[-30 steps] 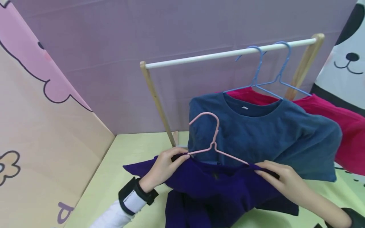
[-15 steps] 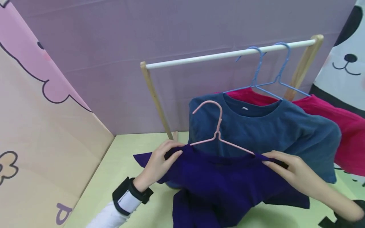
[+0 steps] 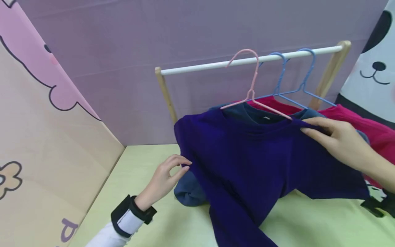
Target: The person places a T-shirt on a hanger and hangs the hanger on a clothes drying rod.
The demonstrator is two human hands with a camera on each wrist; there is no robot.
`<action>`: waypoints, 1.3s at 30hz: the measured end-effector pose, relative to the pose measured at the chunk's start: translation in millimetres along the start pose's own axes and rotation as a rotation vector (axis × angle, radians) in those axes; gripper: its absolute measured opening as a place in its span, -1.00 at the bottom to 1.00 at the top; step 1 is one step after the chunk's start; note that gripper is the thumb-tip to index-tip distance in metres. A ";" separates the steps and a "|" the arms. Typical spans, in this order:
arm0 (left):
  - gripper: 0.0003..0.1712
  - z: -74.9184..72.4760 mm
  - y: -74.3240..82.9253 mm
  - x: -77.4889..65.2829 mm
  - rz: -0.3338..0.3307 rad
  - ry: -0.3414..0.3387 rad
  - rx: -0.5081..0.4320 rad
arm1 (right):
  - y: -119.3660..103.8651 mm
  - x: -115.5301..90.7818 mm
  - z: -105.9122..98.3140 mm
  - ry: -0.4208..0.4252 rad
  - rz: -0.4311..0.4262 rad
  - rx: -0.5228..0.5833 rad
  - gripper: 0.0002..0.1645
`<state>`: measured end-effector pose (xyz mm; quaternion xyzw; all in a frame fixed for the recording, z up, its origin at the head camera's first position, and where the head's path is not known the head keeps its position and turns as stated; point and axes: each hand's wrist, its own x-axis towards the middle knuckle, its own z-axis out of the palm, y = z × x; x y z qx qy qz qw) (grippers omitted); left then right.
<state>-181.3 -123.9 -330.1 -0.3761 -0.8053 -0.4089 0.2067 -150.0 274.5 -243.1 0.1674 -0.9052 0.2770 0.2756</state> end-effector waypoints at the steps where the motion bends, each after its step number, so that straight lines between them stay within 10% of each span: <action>1: -0.84 0.2 -0.4 -0.9 -0.008 -0.006 -0.004 | -0.3 4.9 -1.9 0.003 0.005 -0.001 -0.82; 20: -0.84 8.6 -6.9 -17.5 -0.144 -0.236 -0.046 | 9.9 34.9 7.6 0.000 0.054 0.032 -0.78; 39: -0.83 19.5 -10.5 -28.4 -0.205 -0.303 -0.066 | 19.7 18.3 25.8 0.003 0.087 0.077 -0.75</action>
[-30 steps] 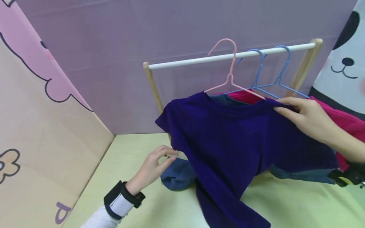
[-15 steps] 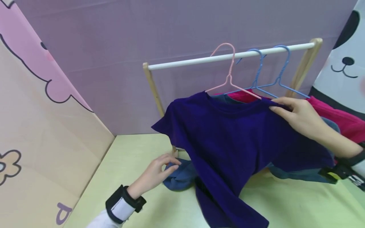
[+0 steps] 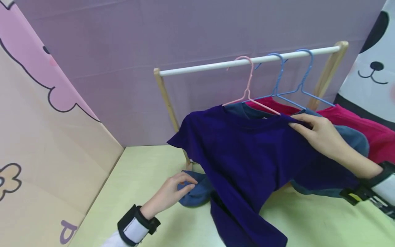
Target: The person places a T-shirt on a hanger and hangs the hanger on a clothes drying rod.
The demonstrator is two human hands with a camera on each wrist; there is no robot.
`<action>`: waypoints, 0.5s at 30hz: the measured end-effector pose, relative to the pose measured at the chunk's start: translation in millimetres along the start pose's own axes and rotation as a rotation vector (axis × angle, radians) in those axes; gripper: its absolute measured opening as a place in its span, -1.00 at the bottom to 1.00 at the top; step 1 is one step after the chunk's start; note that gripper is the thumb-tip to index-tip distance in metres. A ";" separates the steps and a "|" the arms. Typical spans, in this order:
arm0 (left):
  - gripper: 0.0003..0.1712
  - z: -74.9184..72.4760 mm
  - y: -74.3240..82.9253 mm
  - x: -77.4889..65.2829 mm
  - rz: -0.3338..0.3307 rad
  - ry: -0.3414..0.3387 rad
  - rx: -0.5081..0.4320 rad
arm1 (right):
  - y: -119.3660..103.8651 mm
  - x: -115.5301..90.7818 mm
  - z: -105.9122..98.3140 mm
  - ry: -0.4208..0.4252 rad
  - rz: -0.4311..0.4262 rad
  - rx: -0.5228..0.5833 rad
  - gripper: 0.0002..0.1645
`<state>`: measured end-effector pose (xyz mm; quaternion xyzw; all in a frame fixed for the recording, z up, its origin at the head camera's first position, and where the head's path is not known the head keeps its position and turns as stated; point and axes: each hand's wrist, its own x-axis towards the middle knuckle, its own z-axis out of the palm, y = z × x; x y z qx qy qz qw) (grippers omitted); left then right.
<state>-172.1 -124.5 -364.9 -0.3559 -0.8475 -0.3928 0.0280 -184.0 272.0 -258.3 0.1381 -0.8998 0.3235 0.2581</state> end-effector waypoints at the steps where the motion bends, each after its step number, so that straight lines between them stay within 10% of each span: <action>1: -0.82 0.4 -0.1 -0.2 -0.006 0.000 -0.002 | 0.1 -0.8 0.9 0.004 0.000 -0.002 -0.75; 15: -0.82 6.5 -4.8 -3.9 -0.060 -0.007 -0.026 | 0.0 -1.7 4.1 0.050 -0.079 -0.077 -0.73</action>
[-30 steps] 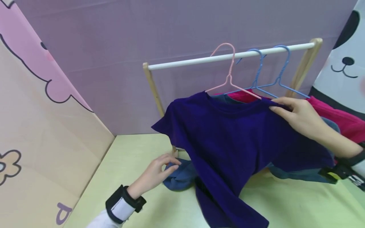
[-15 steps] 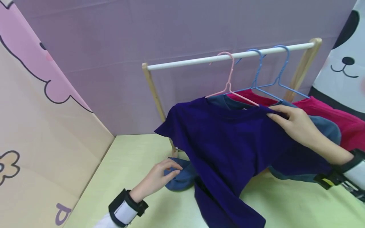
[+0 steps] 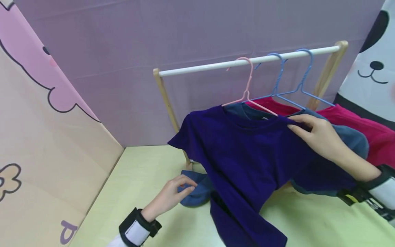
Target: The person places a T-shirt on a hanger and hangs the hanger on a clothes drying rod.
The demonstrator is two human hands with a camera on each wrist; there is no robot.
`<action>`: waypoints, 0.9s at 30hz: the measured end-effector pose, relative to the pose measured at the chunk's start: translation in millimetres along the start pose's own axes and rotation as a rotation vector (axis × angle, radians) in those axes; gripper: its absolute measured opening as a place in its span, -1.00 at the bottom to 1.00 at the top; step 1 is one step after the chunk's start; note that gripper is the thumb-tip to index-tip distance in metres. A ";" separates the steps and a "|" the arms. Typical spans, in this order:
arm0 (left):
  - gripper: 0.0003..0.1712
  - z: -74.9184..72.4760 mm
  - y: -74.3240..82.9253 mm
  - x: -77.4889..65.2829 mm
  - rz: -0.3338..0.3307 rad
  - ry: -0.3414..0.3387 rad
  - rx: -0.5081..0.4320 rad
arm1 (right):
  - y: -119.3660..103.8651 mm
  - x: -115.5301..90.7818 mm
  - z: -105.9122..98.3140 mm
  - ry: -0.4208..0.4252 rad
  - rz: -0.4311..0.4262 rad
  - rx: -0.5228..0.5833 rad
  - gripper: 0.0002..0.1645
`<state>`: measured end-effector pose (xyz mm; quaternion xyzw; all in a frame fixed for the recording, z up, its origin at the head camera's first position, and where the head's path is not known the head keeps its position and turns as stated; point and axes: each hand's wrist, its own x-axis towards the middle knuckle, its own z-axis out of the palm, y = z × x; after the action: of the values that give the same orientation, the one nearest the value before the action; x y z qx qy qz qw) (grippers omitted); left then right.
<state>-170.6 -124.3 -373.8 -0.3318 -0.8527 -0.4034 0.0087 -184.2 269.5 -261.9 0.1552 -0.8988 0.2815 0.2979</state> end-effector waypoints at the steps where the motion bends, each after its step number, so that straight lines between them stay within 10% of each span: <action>1: -0.81 0.0 -0.1 0.1 0.000 -0.002 -0.001 | -1.4 -0.6 -0.8 -0.002 0.000 -0.004 -0.72; 14: -0.86 4.2 15.7 3.6 0.006 0.054 0.046 | -34.6 -33.2 5.8 0.201 -0.182 0.131 -0.65; 27: -0.83 54.7 16.8 -6.1 -0.057 0.213 -0.077 | -47.3 -111.0 74.4 0.034 -0.009 0.434 -0.67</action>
<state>-142.4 -82.1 -401.0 -0.2627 -0.8398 -0.4691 0.0749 -110.4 199.8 -360.8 0.2149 -0.8114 0.4696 0.2737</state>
